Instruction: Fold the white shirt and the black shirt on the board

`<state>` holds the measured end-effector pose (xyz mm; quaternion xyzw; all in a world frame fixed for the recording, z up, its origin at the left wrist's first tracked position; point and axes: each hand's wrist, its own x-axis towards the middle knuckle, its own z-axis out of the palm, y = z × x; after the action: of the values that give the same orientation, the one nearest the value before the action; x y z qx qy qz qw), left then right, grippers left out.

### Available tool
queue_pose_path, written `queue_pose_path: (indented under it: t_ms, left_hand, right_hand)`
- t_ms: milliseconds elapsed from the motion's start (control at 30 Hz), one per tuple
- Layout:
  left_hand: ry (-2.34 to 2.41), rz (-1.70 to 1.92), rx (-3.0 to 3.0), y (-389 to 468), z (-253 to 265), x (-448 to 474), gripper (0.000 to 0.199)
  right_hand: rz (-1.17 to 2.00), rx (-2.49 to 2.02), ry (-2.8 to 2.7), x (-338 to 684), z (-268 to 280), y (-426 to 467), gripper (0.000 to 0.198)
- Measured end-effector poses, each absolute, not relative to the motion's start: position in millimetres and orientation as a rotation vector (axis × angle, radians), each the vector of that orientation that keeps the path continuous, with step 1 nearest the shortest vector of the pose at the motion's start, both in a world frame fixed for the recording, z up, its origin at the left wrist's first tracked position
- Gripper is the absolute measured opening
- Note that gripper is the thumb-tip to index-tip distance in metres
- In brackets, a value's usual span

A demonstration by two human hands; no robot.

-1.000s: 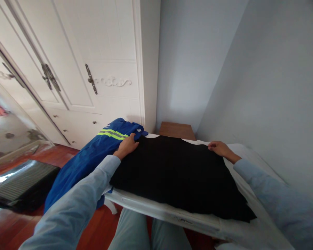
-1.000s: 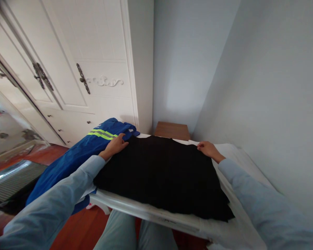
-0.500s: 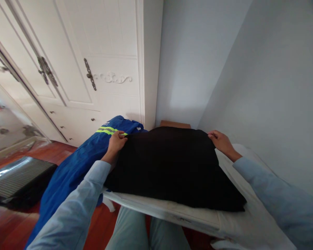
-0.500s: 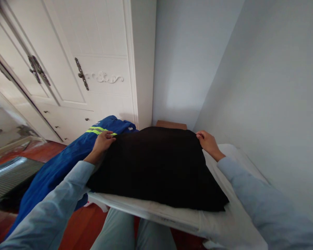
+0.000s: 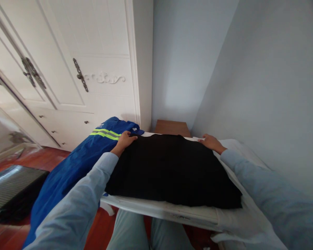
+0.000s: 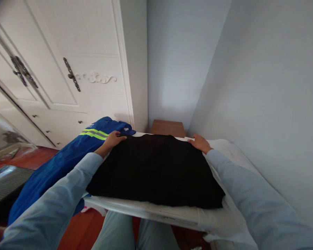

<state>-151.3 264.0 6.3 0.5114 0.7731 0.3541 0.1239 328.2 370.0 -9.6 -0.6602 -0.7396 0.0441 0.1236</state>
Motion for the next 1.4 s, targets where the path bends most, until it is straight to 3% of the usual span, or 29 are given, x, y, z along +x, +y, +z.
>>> queue_pose_path:
  t_ms: [167, 367, 533, 600, 733, 867, 967, 1133, 1400]
  left_hand:
    - [2.190, 1.170, 1.406, 277, 7, -151, 0.038]
    - [2.149, 1.488, 1.483, 266, 15, -155, 0.036]
    - [2.261, 1.511, 1.588, 269, 18, -130, 0.050]
    - [2.229, 1.343, 1.862, 269, 20, -109, 0.047]
    - [1.794, 0.617, 2.555, 258, 13, -75, 0.038]
    - [1.641, 0.209, 2.619, 244, -11, -74, 0.052]
    - [1.785, 0.098, 2.515, 241, -28, -86, 0.061]
    - [1.887, 0.077, 2.553, 240, -37, -93, 0.060]
    - [2.097, 0.062, 2.464, 227, -13, -76, 0.055]
  right_hand:
    - [0.212, -1.927, -2.198, 339, -11, 375, 0.010]
    - [0.247, -1.742, -1.958, 362, -5, 368, 0.025]
    - [0.286, -1.700, -1.824, 343, -24, 373, 0.015]
    - [0.280, -1.662, -1.836, 328, -29, 374, 0.020]
    - [0.277, -1.476, -2.034, 311, -20, 355, 0.025]
    - [0.321, -1.350, -2.202, 323, 5, 311, 0.021]
    - [0.490, -1.466, -2.158, 346, 20, 270, 0.024]
    - [0.928, -1.690, -2.046, 385, 18, 198, 0.036]
    - [1.103, -1.793, -1.900, 399, 0, 148, 0.071]
